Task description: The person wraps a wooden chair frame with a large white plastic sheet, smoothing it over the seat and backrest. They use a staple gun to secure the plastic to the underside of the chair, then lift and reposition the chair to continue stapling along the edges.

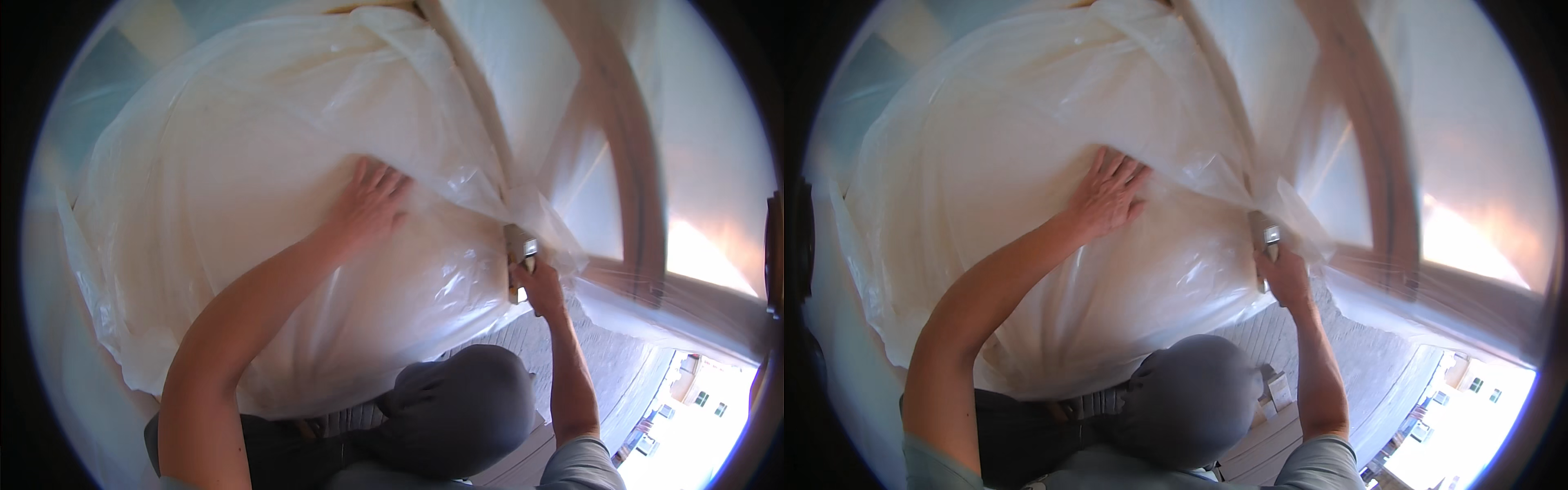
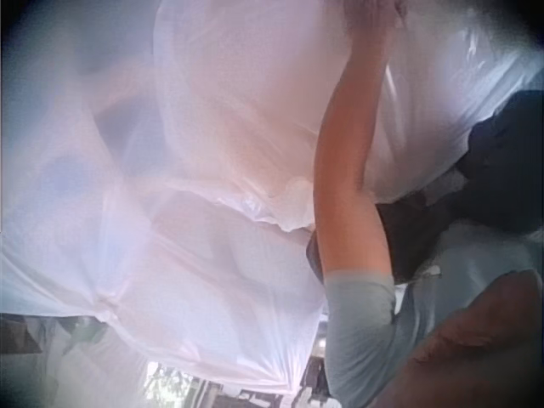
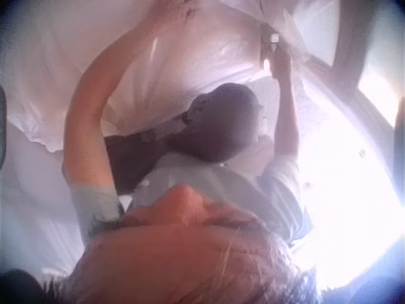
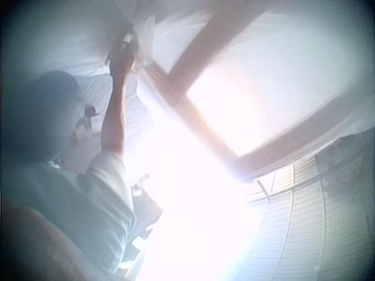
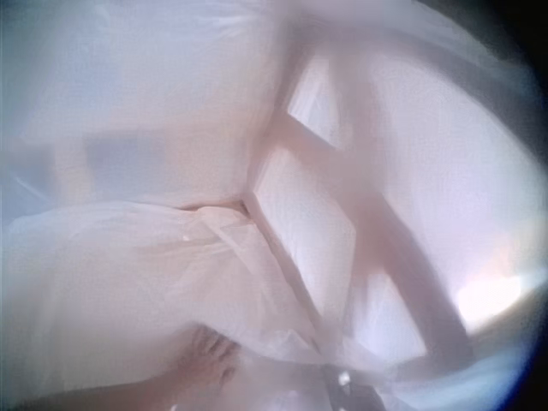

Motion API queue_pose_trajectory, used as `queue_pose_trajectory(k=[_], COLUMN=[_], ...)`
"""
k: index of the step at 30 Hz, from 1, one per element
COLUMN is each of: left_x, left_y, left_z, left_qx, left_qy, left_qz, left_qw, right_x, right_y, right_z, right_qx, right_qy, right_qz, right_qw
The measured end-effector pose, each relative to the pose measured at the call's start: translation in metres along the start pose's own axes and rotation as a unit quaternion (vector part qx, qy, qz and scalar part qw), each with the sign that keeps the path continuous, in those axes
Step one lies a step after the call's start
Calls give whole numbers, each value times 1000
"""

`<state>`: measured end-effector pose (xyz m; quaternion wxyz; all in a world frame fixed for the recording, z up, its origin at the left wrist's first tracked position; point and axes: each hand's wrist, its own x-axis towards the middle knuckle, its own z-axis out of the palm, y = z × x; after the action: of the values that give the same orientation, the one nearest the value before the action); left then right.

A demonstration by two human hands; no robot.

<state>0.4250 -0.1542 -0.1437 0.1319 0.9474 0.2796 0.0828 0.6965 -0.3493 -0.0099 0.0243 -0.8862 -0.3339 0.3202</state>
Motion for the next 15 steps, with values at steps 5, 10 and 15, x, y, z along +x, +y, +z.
queue_pose_trajectory(k=[5, 10, 15], left_x=[-4, -37, -64], left_y=[19, 33, 50], left_z=[5, -1, 2], left_qx=[-38, -88, -82], left_qy=[28, 13, -46], left_qz=[68, 96, 135], left_qw=[997, 991, 986], right_x=[-12, -37, -68], right_y=[-17, -35, -45], right_z=[1, 9, 21], right_qx=[-14, -52, 67], right_qy=[48, 28, -61], right_qz=[-11, -13, 35], right_qw=[999, 998, 995])
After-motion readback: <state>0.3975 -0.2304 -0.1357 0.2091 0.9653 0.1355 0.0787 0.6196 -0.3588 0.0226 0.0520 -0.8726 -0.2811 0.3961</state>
